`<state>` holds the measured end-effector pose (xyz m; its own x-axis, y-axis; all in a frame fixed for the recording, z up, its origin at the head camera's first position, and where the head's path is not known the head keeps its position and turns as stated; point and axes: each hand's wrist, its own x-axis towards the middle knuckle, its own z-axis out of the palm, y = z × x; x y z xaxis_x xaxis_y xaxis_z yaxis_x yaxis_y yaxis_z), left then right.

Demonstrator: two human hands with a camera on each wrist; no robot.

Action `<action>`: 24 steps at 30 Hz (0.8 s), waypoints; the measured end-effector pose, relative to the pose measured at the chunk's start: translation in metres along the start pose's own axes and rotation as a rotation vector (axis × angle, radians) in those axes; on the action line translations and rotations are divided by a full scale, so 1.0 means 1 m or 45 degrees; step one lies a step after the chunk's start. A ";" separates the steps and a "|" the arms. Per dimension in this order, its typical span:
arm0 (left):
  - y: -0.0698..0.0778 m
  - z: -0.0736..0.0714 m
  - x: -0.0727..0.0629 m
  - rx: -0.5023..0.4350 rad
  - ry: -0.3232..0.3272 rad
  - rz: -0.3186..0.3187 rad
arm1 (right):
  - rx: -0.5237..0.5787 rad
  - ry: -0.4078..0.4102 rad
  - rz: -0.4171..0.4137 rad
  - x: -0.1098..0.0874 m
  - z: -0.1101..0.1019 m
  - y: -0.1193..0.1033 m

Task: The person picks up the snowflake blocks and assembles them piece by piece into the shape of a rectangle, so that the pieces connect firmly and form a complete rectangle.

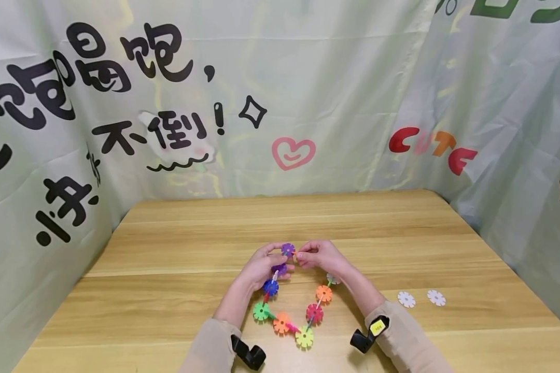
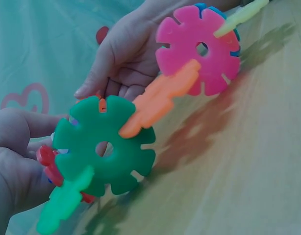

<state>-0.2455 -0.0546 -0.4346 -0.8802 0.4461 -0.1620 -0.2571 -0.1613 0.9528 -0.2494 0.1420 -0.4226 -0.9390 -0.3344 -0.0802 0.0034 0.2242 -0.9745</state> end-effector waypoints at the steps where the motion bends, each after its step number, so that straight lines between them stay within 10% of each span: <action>1: 0.000 0.000 0.000 0.006 0.001 0.004 | -0.001 0.009 0.001 0.000 0.001 -0.001; 24: 0.002 0.003 0.001 -0.018 -0.008 -0.013 | 0.057 0.036 0.030 0.001 0.004 -0.006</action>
<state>-0.2452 -0.0518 -0.4319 -0.8749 0.4533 -0.1703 -0.2720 -0.1691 0.9473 -0.2493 0.1368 -0.4178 -0.9478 -0.3036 -0.0976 0.0402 0.1899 -0.9810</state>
